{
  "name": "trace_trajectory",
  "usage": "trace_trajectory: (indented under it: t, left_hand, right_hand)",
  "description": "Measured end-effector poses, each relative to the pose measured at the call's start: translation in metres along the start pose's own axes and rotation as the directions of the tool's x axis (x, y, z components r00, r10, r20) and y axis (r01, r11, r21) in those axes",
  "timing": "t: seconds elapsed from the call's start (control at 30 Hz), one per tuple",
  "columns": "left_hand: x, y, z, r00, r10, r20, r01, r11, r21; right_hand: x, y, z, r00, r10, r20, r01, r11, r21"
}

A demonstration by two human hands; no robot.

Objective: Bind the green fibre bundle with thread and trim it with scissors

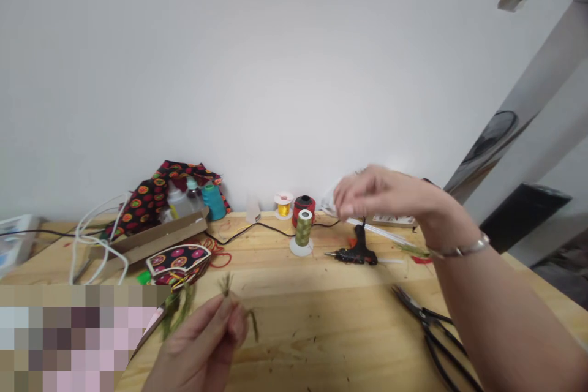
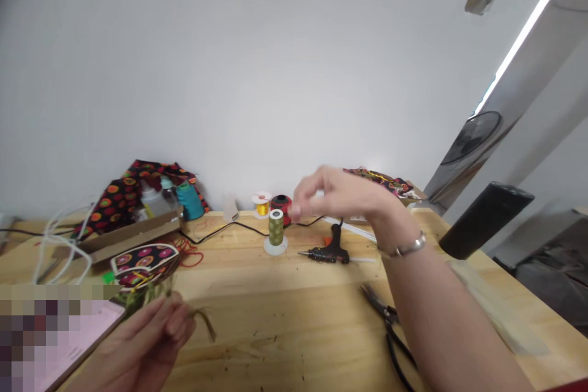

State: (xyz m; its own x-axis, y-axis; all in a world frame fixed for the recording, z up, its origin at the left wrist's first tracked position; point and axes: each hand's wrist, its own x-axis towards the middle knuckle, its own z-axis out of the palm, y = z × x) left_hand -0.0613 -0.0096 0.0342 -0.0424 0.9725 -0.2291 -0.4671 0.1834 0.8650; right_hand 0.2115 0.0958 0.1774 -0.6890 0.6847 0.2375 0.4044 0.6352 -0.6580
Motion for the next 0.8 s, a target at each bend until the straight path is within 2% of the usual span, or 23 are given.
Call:
trace_trajectory:
  t: [0.03,0.07,0.13,0.17,0.2,0.27,0.33,0.4,0.47,0.53,0.67,0.8]
  left_hand:
    - [0.001,0.001,0.004,1.000,-0.003,0.016,0.002,1.000,0.021]
    - [0.001,0.001,0.008,0.999,-0.002,0.035,0.000,0.999,0.049]
    - [0.003,-0.001,0.016,0.996,0.006,0.086,-0.015,0.994,0.106]
    - [0.004,-0.003,0.020,0.994,0.012,0.107,-0.027,0.991,0.134]
    - [0.004,-0.006,0.024,0.992,0.018,0.125,-0.039,0.985,0.168]
    - [0.004,-0.012,0.029,0.988,0.017,0.155,-0.057,0.965,0.255]
    - [0.003,-0.017,0.033,0.980,0.002,0.197,-0.072,0.933,0.352]
    - [0.002,-0.022,0.035,0.974,-0.009,0.227,-0.091,0.900,0.427]
    - [0.001,-0.024,0.036,0.970,-0.023,0.242,-0.102,0.865,0.492]
    - [0.001,-0.025,0.036,0.968,-0.044,0.248,-0.104,0.826,0.553]
    - [0.001,-0.021,0.038,0.965,-0.046,0.259,-0.126,0.784,0.608]
    - [0.001,-0.021,0.038,0.959,-0.037,0.279,-0.156,0.755,0.637]
  right_hand:
    - [-0.007,-0.003,0.014,0.997,-0.004,0.078,0.006,1.000,-0.020]
    - [-0.013,-0.005,0.031,0.997,0.004,0.073,-0.001,1.000,-0.030]
    - [-0.020,-0.004,0.071,0.997,0.073,-0.034,-0.072,0.996,0.047]
    - [-0.023,-0.003,0.092,0.982,0.174,-0.079,-0.161,0.976,0.146]
    - [-0.024,-0.001,0.111,0.952,0.276,-0.131,-0.235,0.935,0.265]
    - [-0.026,0.003,0.143,0.890,0.442,-0.114,-0.322,0.784,0.530]
    - [-0.028,0.006,0.162,0.865,0.500,-0.049,-0.317,0.618,0.719]
    - [-0.030,0.007,0.170,0.863,0.504,-0.021,-0.281,0.515,0.810]
    - [-0.031,0.006,0.172,0.855,0.517,-0.051,-0.247,0.492,0.835]
    - [-0.032,0.006,0.171,0.835,0.533,-0.134,-0.220,0.548,0.807]
    - [-0.032,0.005,0.168,0.816,0.503,-0.286,-0.224,0.730,0.646]
    - [-0.031,0.003,0.160,0.791,0.486,-0.373,-0.190,0.773,0.605]
